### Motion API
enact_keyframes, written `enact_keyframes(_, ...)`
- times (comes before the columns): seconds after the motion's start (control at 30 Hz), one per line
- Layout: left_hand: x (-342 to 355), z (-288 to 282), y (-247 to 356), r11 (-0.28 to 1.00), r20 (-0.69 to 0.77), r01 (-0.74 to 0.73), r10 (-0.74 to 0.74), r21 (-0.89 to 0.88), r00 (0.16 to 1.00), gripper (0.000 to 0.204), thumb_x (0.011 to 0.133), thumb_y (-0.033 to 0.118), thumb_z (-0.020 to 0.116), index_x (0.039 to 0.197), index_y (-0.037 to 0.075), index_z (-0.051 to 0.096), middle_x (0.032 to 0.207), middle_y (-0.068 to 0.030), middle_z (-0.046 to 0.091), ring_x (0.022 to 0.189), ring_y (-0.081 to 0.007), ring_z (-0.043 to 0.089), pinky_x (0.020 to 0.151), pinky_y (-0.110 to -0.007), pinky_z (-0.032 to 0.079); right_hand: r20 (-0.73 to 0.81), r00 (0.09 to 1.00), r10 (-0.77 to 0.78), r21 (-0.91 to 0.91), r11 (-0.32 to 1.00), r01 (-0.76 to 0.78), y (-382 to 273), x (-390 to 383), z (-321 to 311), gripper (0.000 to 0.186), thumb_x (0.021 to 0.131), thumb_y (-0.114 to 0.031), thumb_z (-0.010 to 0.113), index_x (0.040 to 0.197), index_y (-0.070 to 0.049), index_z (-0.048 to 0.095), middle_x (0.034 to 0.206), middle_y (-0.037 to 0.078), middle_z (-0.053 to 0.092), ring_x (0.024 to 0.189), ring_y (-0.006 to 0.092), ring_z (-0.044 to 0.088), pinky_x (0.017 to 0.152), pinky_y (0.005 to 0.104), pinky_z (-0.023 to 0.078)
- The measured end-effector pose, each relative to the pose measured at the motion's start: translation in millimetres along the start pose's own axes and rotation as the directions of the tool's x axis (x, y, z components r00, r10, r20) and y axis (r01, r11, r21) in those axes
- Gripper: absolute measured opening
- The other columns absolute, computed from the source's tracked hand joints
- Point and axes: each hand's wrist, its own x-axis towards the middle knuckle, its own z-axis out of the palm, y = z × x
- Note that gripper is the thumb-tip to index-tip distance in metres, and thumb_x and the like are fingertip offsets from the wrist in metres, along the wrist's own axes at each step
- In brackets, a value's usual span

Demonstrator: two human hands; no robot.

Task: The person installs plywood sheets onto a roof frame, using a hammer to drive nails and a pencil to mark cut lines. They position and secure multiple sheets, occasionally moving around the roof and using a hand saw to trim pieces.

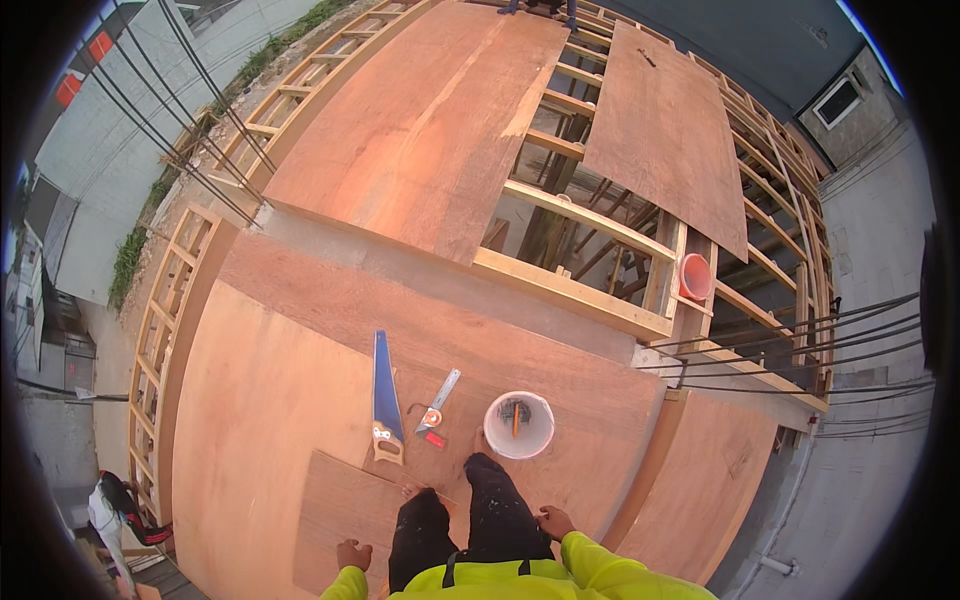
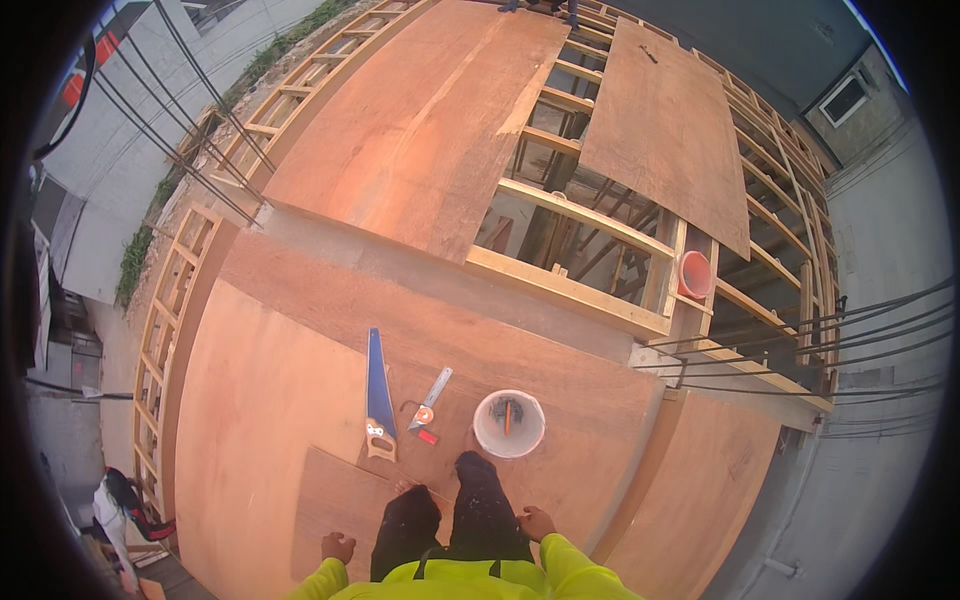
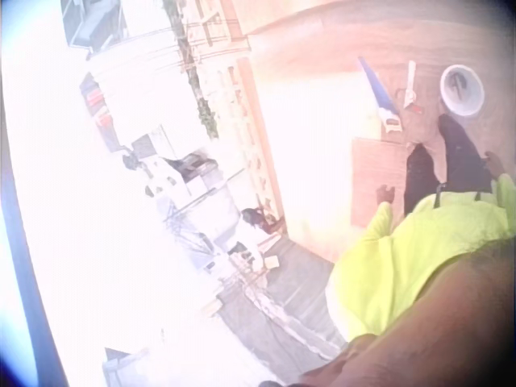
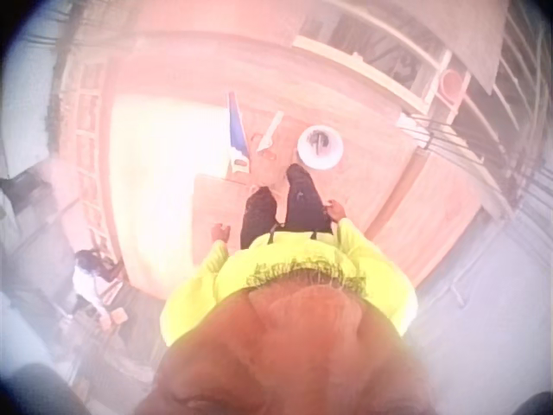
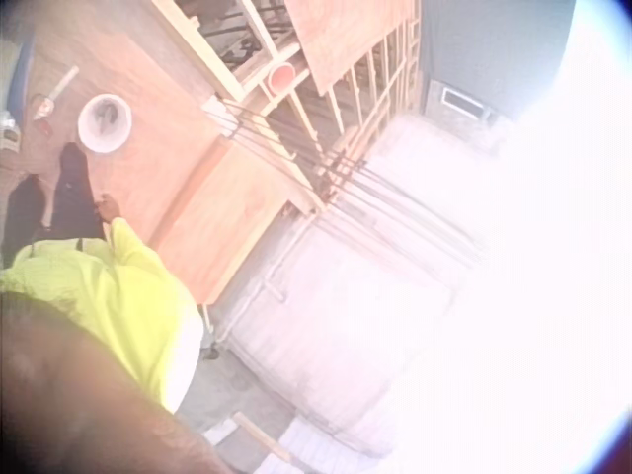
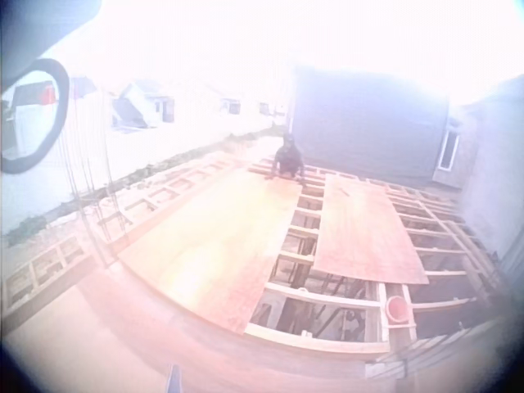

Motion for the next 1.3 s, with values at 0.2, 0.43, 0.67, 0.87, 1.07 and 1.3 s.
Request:
enact_keyframes(0.2, -55, -50, 66, 0.992, -0.057, -0.073, 0.067, -0.103, 0.996, 0.048, 0.076, 0.033, 0.073, 0.110, -0.002, 0.070, 0.111, -0.0258, 0.068, 0.108, -0.0396, 0.064, 0.093, -0.047, 0.051, -0.208, 0.955, -0.211, 0.186, 0.950, 0.251, -33, 3, -110, 0.043, 0.091, -0.016, 0.060, 0.129, 0.003, 0.056, 0.088, 0.013, 0.070, 0.068, 0.0197, 0.069, 0.061, 0.0317, 0.054)
enact_keyframes(0.43, -62, -67, 103, 0.925, 0.058, -0.079, 0.108, -0.372, 0.992, 0.035, 0.082, 0.026, 0.072, 0.108, 0.002, 0.071, 0.106, -0.0204, 0.072, 0.100, -0.0359, 0.069, 0.086, -0.041, 0.054, -0.324, 0.932, -0.164, 0.471, 0.826, 0.309, -98, 24, -178, 0.042, 0.091, -0.011, 0.055, 0.131, 0.003, 0.053, 0.087, 0.012, 0.068, 0.059, 0.0162, 0.063, 0.054, 0.0287, 0.052)
enact_keyframes(0.67, 13, -113, 102, 0.990, 0.193, -0.079, 0.100, -0.113, 0.976, 0.031, 0.079, 0.028, 0.070, 0.102, 0.008, 0.074, 0.100, -0.0167, 0.073, 0.097, -0.0344, 0.070, 0.084, -0.041, 0.055, -0.257, 0.921, -0.293, 0.162, 0.926, 0.340, -165, 66, -174, 0.036, 0.090, -0.010, 0.058, 0.124, 0.005, 0.059, 0.089, 0.015, 0.068, 0.063, 0.0193, 0.068, 0.056, 0.0310, 0.054)
enact_keyframes(0.87, 139, -215, 87, 0.897, -0.030, -0.399, 0.412, 0.191, 0.911, 0.029, 0.075, 0.025, 0.068, 0.099, 0.011, 0.075, 0.096, -0.0160, 0.074, 0.094, -0.0337, 0.070, 0.086, -0.042, 0.056, -0.471, 0.781, -0.411, 0.063, 0.867, 0.494, -285, 162, -196, 0.032, 0.086, -0.013, 0.062, 0.115, 0.000, 0.066, 0.101, 0.022, 0.069, 0.097, 0.0309, 0.069, 0.077, 0.0401, 0.056)
enact_keyframes(1.07, 211, -421, 132, 0.990, -0.116, 0.117, -0.107, 0.084, 0.987, 0.024, 0.076, 0.024, 0.068, 0.088, 0.003, 0.073, 0.076, -0.0142, 0.073, 0.071, -0.0256, 0.072, 0.069, -0.038, 0.057, -0.490, 0.810, -0.324, 0.172, 0.874, 0.454, -407, 200, -259, 0.032, 0.093, -0.014, 0.061, 0.121, 0.002, 0.062, 0.104, 0.016, 0.068, 0.066, 0.0201, 0.070, 0.058, 0.0318, 0.055)
enact_keyframes(1.3, 394, -582, 328, 0.940, -0.350, -0.233, 0.137, -0.251, 0.927, 0.030, 0.086, 0.017, 0.064, 0.110, -0.001, 0.067, 0.085, -0.0088, 0.070, 0.073, -0.0148, 0.065, 0.060, -0.029, 0.052, -0.371, 0.907, -0.200, 0.117, 0.959, 0.259, -480, 210, -288, 0.032, 0.087, -0.021, 0.062, 0.110, -0.001, 0.069, 0.108, 0.022, 0.070, 0.101, 0.0384, 0.067, 0.089, 0.0445, 0.053)
